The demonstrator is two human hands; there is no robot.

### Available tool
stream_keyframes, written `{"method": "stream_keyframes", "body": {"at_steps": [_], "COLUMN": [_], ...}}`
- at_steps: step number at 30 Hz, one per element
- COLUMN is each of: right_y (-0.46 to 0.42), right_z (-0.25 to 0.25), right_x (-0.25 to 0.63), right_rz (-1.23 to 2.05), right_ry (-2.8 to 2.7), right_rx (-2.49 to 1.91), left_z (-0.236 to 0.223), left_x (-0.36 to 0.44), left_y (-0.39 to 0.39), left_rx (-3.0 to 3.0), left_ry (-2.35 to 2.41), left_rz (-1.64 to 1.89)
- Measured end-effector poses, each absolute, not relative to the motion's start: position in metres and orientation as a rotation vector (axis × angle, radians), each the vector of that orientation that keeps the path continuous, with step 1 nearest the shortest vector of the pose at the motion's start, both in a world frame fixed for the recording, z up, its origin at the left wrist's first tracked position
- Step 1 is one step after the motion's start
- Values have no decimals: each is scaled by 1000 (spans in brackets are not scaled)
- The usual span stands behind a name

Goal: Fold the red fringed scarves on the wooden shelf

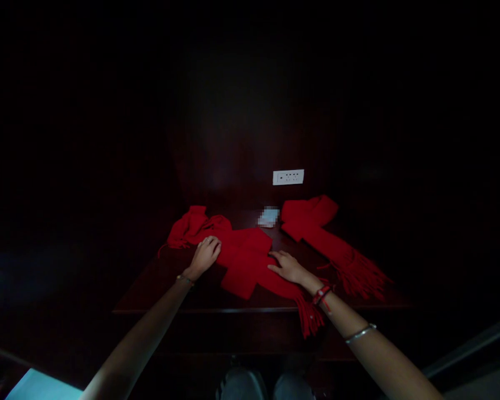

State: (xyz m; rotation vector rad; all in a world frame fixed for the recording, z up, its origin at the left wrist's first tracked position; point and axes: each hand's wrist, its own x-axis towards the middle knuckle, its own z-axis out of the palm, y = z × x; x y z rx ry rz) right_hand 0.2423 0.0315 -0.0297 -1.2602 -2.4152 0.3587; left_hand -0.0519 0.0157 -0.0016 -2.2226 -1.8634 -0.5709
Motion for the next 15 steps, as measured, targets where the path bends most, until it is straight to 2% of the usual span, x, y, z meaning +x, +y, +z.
{"method": "stream_keyframes", "body": {"at_steps": [5,15], "right_y": [23,24], "right_z": [-24,-5], "right_x": [226,213], "right_rz": [380,509], "right_ry": [-2434,-2348], "right_rx": [-1253,-1574], "left_z": [7,6], "left_x": [-21,40], "left_y": [45,100], "left_rx": [-2736,-2651], "left_ry": [-1797,-2214], "left_rz": [-468,-473]}}
